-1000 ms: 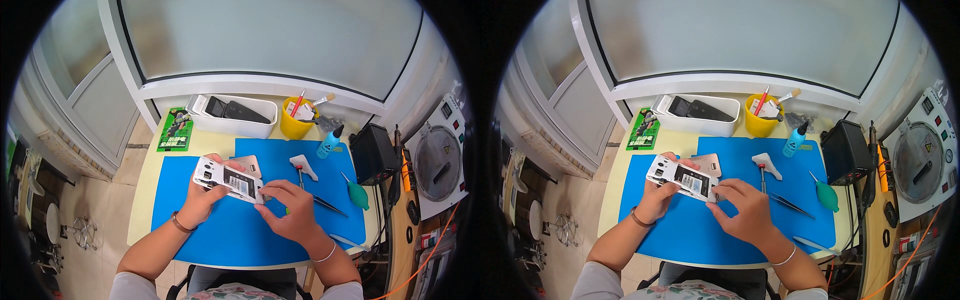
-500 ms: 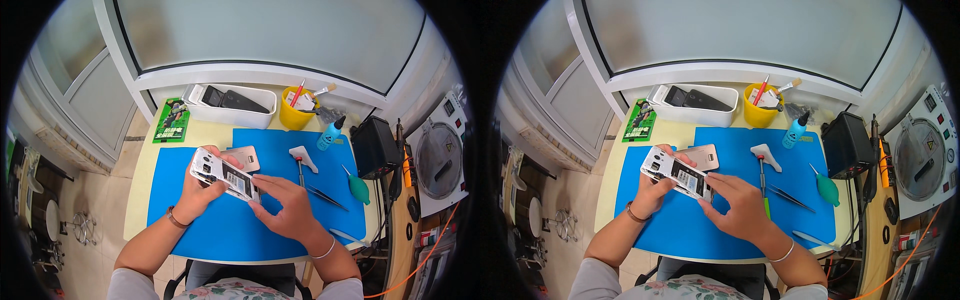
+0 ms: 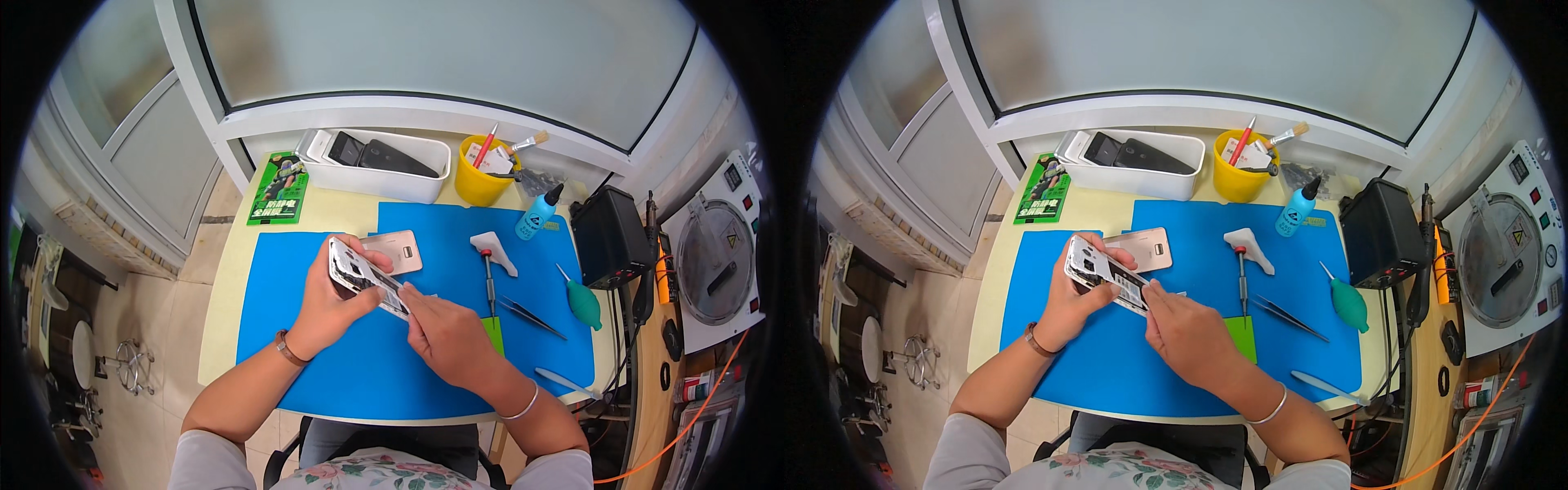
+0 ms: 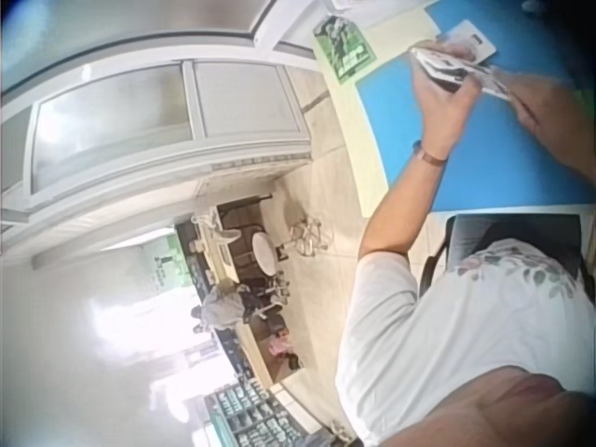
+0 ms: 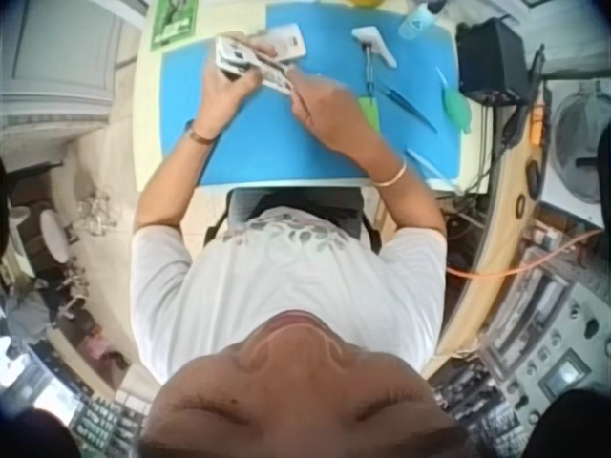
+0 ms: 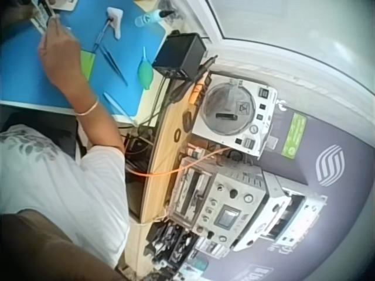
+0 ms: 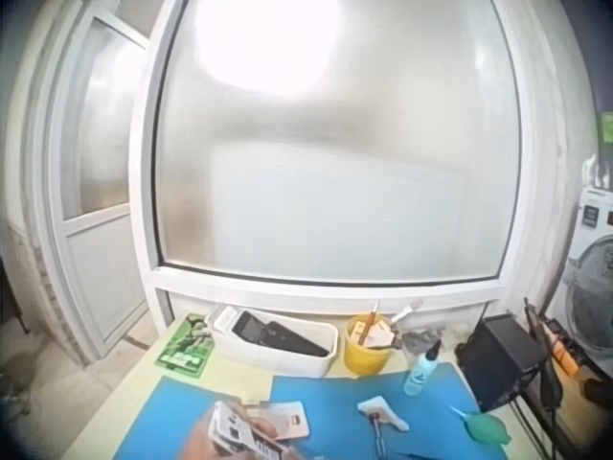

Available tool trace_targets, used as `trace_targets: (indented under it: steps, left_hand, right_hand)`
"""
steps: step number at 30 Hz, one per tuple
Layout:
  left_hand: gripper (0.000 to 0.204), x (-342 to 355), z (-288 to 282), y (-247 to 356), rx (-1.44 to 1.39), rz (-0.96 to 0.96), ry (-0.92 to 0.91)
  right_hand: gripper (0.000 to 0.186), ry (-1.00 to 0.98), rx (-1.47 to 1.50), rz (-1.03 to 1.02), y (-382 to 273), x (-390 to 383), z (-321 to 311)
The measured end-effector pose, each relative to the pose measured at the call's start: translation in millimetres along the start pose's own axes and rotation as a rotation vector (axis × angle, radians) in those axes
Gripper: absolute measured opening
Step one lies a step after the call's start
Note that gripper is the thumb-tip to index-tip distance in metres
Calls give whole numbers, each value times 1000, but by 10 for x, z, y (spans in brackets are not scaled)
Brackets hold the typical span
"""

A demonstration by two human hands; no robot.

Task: The person disassembles a white smartphone on a blue mat, removes the back cover and battery, and uses a screwdriver and tweezers to adjust internal components. The person then reassembles the phone by placing the battery and back cover back into position.

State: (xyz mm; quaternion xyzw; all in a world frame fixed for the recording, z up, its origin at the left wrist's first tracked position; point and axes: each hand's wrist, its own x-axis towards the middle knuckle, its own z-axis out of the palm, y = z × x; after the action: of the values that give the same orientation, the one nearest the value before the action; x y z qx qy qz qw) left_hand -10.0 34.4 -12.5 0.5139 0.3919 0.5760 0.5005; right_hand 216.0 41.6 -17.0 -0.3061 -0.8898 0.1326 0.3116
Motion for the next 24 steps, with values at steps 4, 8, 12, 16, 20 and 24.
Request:
trace_targets:
  steps: [4, 8, 12, 16, 20, 24]
  left_hand:
    - [55, -32, 9, -12, -44, -11, -31]
    - [54, 24, -40, -14, -112, -32, -37]
    - [64, 35, -71, 25, -116, -75, -77]
    - [77, 68, -103, 121, -248, -120, -126]
    - [88, 54, -141, 173, -461, -110, -190]
    - [96, 70, -176, 174, -530, -77, -268]
  right_hand:
    - [32, -51, 83, 179, -64, 48, -85]
    - [29, 35, 101, 160, -124, 46, -122]
    - [25, 56, 150, 201, -105, 87, -199]
    - [23, 135, 279, 135, -4, 92, -315]
    - [29, 155, 322, 29, 87, 131, -458]
    - [34, 127, 329, -52, 80, 138, -493]
